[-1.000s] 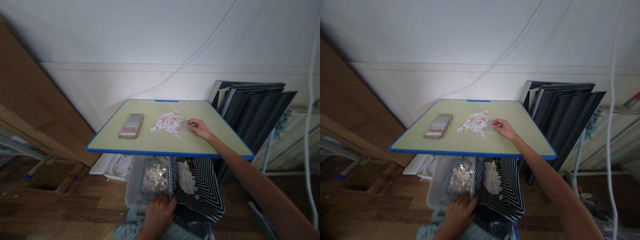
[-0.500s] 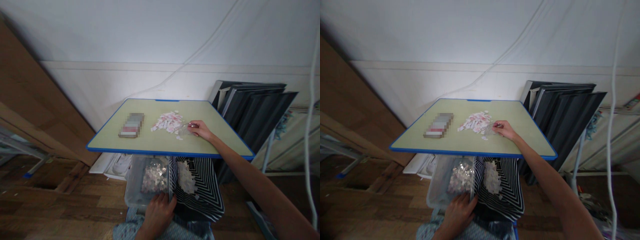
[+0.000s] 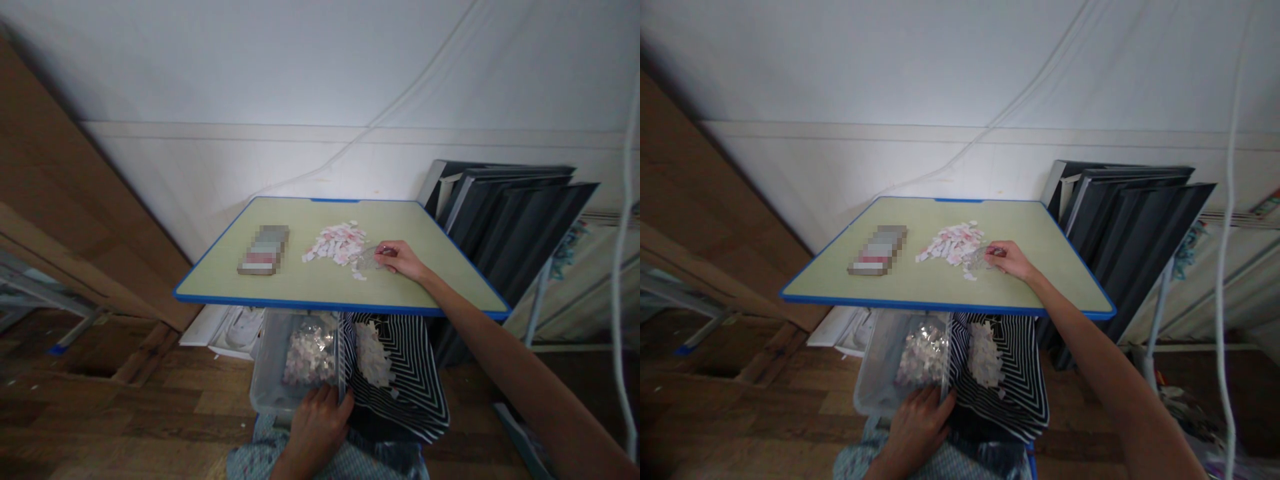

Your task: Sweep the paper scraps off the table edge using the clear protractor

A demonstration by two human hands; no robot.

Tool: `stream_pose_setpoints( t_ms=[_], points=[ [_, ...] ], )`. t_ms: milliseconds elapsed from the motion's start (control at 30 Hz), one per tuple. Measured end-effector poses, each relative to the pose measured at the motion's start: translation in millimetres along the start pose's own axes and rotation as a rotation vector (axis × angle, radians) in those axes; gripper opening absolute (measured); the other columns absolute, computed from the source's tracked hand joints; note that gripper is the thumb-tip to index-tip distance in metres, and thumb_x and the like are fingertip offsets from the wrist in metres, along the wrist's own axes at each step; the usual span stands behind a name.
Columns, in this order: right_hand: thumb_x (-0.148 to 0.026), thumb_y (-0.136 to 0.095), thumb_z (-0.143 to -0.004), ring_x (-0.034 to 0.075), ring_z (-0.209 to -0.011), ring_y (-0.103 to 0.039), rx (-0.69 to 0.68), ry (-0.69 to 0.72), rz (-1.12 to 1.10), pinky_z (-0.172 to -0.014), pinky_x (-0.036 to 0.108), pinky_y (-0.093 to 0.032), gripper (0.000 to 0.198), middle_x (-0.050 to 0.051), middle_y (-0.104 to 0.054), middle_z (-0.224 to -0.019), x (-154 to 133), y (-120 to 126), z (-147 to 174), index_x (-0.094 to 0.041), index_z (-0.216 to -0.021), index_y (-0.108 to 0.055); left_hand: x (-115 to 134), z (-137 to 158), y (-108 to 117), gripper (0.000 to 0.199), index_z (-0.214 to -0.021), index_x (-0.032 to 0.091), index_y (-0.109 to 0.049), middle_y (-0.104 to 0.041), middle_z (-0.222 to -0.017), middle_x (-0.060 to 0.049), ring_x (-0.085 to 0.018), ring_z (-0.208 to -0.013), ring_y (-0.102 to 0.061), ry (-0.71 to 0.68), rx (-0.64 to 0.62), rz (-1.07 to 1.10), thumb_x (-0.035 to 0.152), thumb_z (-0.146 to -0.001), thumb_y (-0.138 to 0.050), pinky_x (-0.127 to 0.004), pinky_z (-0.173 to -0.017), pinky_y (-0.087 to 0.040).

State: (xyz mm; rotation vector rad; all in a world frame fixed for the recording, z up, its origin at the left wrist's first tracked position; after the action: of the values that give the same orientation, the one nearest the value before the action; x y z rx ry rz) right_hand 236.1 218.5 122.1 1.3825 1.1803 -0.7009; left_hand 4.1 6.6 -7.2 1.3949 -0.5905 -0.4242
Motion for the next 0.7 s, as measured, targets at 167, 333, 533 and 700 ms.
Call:
stream_pose_setpoints(
  t_ms=[167,333,533,700],
  points=[
    [-0.036,-0.068,-0.061,0.004,-0.032,-0.034,-0.005,0.001,-0.002,-0.033,0.02,-0.022,0.024,-0.006,-0.047,-0.045,-1.3,1.2,1.2,-0.015,-0.063,-0.055,0.5,-0.2,0.8,0.039,-0.121,0.021,-0.051,-0.065,-0.096,-0.01,-0.024,-0.089,-0.06,0.004,-0.023,-0.001,0.021,-0.082,-0.055,-0.038,-0.075,-0.052],
    [-0.032,-0.068,-0.061,0.004,-0.032,-0.034,-0.039,-0.013,-0.003,-0.033,0.021,-0.022,0.022,-0.005,-0.047,-0.045,-4.5,2.4,3.8,-0.016,-0.06,-0.054,0.1,1.5,-1.0,0.038,-0.121,0.022,-0.051,-0.064,-0.095,-0.01,-0.023,-0.088,-0.06,0.003,-0.002,-0.011,0.021,-0.083,-0.053,-0.037,-0.074,-0.051],
    [-0.032,-0.068,-0.06,0.004,-0.031,-0.035,-0.066,-0.034,-0.01,-0.032,0.02,-0.022,0.021,-0.005,-0.047,-0.043,-3.6,4.4,4.4,-0.016,-0.058,-0.054,-0.4,1.5,-0.8,0.04,-0.123,0.022,-0.049,-0.064,-0.097,-0.01,-0.024,-0.088,-0.06,0.006,-0.025,-0.012,0.022,-0.083,-0.054,-0.037,-0.074,-0.051],
    [-0.034,-0.069,-0.061,0.004,-0.031,-0.035,-0.072,-0.046,-0.021,-0.031,0.019,-0.022,0.024,-0.005,-0.048,-0.044,-1.5,5.0,4.3,-0.016,-0.059,-0.053,-0.7,1.2,-2.4,0.038,-0.122,0.023,-0.05,-0.065,-0.095,-0.009,-0.023,-0.088,-0.06,0.007,-0.013,-0.011,0.023,-0.084,-0.053,-0.036,-0.074,-0.051]
  ],
)
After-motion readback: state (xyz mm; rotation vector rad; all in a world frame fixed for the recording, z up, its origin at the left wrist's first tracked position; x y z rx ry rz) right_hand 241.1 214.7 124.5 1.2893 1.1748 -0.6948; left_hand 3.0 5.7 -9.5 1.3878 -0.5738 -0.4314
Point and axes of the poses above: each hand's wrist, its own z-axis away from the middle knuckle, its own y-axis out of the back of the hand, x = y × z, the point moved 1 cm from there along -z, towards the middle knuckle
